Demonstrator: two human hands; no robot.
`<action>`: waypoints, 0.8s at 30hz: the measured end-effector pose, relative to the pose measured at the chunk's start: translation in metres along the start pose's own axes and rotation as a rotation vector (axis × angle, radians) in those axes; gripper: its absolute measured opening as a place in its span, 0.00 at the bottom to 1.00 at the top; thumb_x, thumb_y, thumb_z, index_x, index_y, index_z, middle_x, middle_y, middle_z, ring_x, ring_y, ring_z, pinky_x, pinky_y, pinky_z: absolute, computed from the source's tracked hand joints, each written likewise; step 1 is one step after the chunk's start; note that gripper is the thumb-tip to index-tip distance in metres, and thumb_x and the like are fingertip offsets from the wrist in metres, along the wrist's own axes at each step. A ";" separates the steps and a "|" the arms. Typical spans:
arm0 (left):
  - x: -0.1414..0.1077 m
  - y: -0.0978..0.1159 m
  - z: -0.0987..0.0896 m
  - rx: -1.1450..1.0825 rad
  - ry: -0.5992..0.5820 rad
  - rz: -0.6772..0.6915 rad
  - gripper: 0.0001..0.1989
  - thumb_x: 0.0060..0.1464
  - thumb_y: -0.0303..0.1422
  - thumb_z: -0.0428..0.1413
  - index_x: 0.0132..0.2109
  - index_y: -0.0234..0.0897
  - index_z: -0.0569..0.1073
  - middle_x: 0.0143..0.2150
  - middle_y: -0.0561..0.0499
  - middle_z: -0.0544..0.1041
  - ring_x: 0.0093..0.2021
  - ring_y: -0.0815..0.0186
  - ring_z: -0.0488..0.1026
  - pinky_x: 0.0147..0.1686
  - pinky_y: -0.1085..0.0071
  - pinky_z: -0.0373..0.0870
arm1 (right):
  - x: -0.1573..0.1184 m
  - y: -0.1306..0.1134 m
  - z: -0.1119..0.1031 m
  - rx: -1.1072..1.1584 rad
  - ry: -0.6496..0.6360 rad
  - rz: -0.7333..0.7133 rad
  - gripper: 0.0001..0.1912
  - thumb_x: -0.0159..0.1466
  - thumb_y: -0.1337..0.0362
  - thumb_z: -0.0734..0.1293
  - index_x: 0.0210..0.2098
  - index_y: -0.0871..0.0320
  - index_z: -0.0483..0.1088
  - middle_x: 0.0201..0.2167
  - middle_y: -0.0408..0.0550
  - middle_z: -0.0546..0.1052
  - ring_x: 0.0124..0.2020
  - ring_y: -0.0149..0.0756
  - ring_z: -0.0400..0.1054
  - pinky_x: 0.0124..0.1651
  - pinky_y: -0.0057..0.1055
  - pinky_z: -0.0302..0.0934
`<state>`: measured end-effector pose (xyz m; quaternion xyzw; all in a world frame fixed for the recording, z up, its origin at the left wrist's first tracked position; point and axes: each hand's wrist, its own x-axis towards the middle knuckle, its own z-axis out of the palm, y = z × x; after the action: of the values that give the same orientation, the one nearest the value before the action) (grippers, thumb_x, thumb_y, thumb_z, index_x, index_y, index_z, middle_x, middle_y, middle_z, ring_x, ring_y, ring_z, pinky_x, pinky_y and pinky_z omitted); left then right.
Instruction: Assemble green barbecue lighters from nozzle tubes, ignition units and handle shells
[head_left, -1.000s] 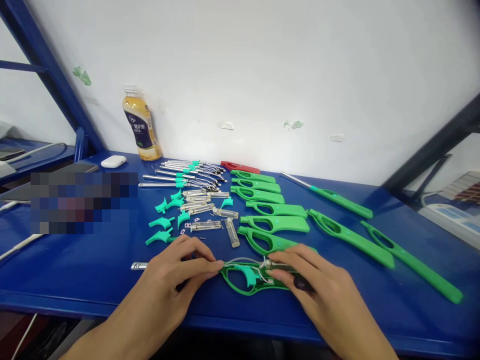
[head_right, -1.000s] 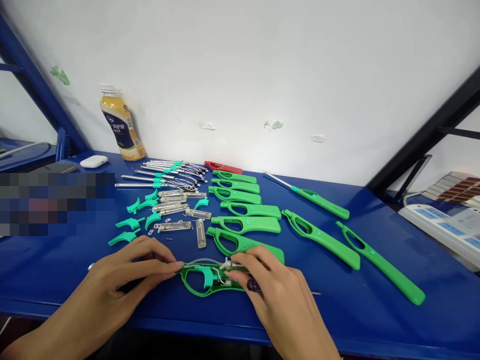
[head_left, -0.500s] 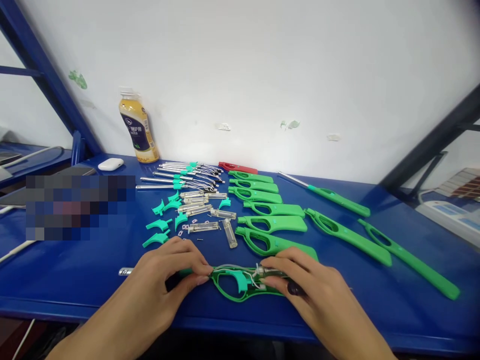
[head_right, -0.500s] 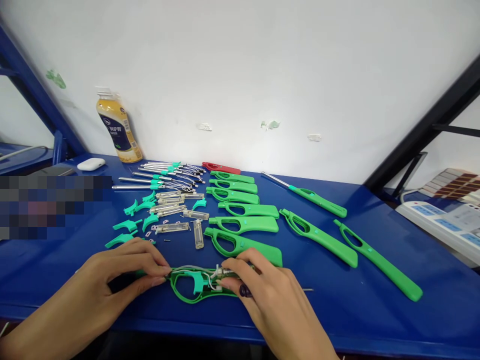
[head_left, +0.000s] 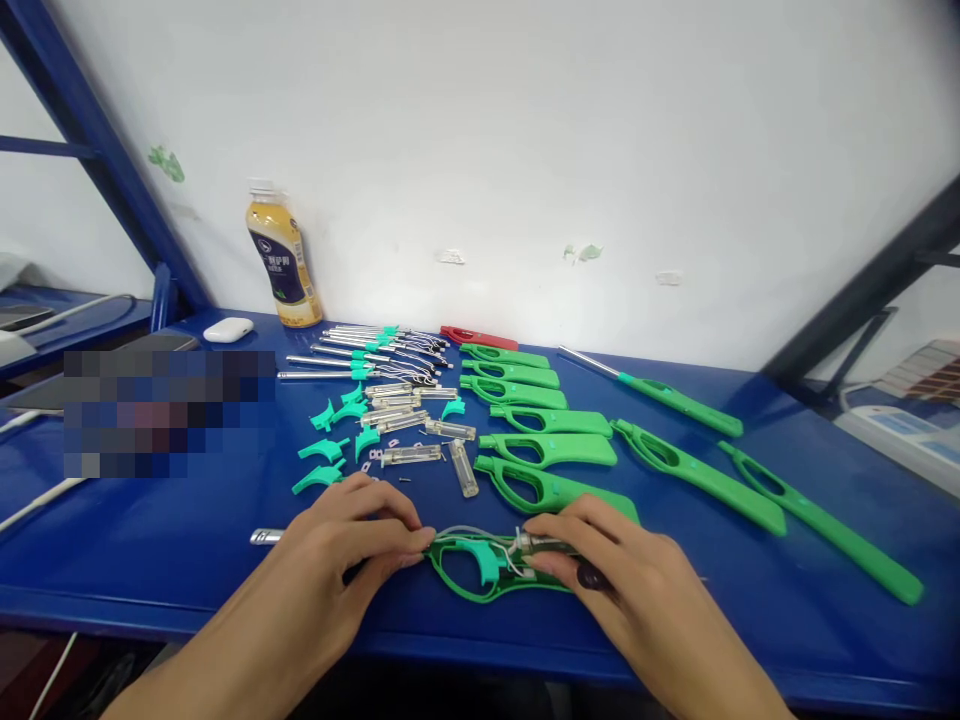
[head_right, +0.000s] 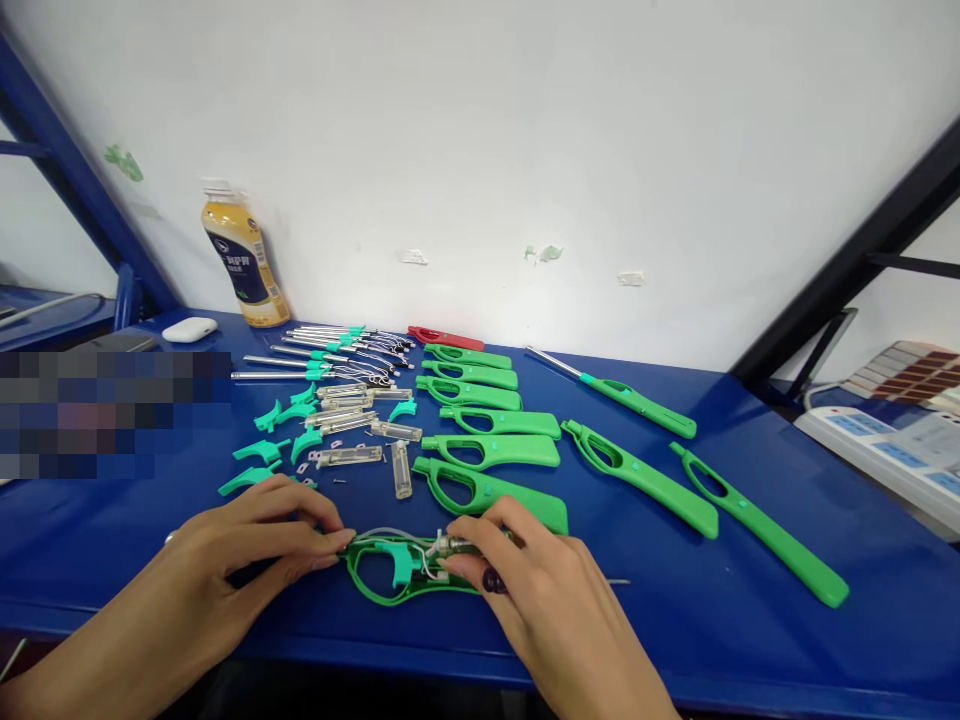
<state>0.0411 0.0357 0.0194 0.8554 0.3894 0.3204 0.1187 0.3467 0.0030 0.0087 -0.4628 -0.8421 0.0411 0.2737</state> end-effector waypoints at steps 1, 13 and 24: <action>-0.002 0.000 0.003 0.009 0.012 0.003 0.15 0.74 0.30 0.57 0.40 0.49 0.85 0.43 0.56 0.84 0.40 0.66 0.81 0.40 0.72 0.77 | 0.000 0.000 0.000 -0.002 0.001 0.003 0.14 0.85 0.51 0.55 0.56 0.42 0.71 0.44 0.37 0.80 0.33 0.29 0.80 0.32 0.27 0.71; -0.017 0.006 0.010 0.116 0.048 0.075 0.14 0.78 0.26 0.52 0.54 0.49 0.79 0.52 0.54 0.79 0.52 0.65 0.75 0.52 0.69 0.73 | -0.002 0.003 0.003 0.000 0.011 0.021 0.10 0.84 0.53 0.59 0.57 0.41 0.71 0.46 0.37 0.80 0.34 0.30 0.81 0.35 0.28 0.72; -0.012 0.004 0.013 0.094 0.108 0.143 0.13 0.79 0.25 0.50 0.51 0.45 0.78 0.48 0.54 0.80 0.46 0.68 0.75 0.47 0.75 0.74 | -0.006 0.008 0.001 -0.033 0.023 0.022 0.14 0.81 0.65 0.60 0.59 0.41 0.71 0.53 0.41 0.78 0.34 0.30 0.81 0.40 0.30 0.75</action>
<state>0.0460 0.0250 0.0062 0.8670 0.3480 0.3549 0.0341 0.3551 0.0025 0.0029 -0.4771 -0.8342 0.0251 0.2753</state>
